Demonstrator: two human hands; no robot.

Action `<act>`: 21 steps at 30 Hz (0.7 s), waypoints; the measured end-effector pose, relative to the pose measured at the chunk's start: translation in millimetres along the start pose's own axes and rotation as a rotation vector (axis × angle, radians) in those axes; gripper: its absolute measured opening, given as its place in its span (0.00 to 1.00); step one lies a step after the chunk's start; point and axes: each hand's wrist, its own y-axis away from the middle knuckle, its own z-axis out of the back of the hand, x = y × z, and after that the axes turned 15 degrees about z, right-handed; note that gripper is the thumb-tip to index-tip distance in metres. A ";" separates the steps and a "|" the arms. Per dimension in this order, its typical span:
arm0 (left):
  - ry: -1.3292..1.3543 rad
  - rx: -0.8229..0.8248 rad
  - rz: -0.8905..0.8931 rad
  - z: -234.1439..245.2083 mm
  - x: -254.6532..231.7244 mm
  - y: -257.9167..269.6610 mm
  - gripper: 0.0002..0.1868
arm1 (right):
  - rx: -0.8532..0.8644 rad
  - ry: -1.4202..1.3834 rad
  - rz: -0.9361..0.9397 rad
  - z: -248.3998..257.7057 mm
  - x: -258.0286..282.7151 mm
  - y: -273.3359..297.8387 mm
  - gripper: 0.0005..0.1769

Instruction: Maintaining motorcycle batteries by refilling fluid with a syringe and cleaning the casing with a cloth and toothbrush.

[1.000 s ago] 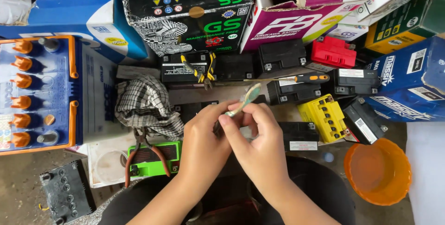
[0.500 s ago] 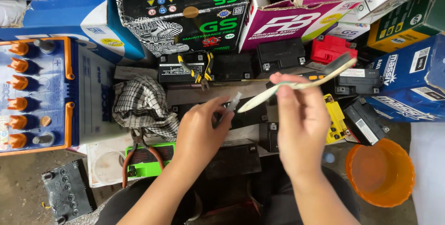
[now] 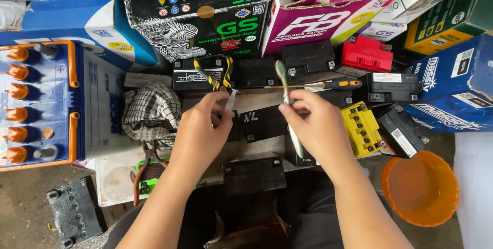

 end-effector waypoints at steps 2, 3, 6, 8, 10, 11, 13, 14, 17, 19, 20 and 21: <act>0.005 -0.002 0.025 2.6 -2.8 1.8 0.21 | 0.053 0.030 0.022 -0.8 6.4 1.8 0.16; 0.010 -0.005 0.049 4.1 -4.4 2.3 0.21 | 0.107 0.061 0.044 -1.0 9.8 2.3 0.15; 0.104 -0.043 0.015 9.6 -11.2 7.2 0.26 | 0.175 0.084 0.102 -11.2 6.4 3.0 0.13; 0.138 -0.066 -0.014 11.4 -14.8 9.9 0.26 | 0.190 0.106 0.094 -12.7 15.5 0.4 0.13; 0.173 -0.089 -0.045 12.1 -17.5 11.7 0.26 | 0.204 0.129 0.088 -16.8 19.7 -2.6 0.14; 0.187 -0.095 -0.068 12.2 -18.4 12.1 0.26 | 0.216 0.128 0.072 -20.1 19.5 -4.5 0.15; 0.201 -0.099 -0.090 11.1 -18.3 12.2 0.26 | 0.230 0.128 0.055 -27.8 18.3 -6.9 0.15; 0.207 -0.110 -0.101 10.0 -17.4 11.5 0.26 | 0.228 0.119 0.053 -32.1 17.4 -7.9 0.15; 0.222 -0.122 -0.120 7.8 -16.2 10.3 0.26 | 0.174 0.060 0.048 -45.2 15.0 -10.9 0.13; 0.233 -0.124 -0.129 7.7 -15.9 10.2 0.25 | 0.121 0.009 0.046 -51.4 13.2 -13.5 0.12; 0.237 -0.132 -0.134 8.4 -15.7 10.5 0.25 | 0.089 -0.030 0.032 -53.4 12.4 -14.9 0.12; 0.241 -0.140 -0.138 9.0 -15.4 10.9 0.25 | 0.057 -0.068 0.018 -55.4 11.5 -16.4 0.12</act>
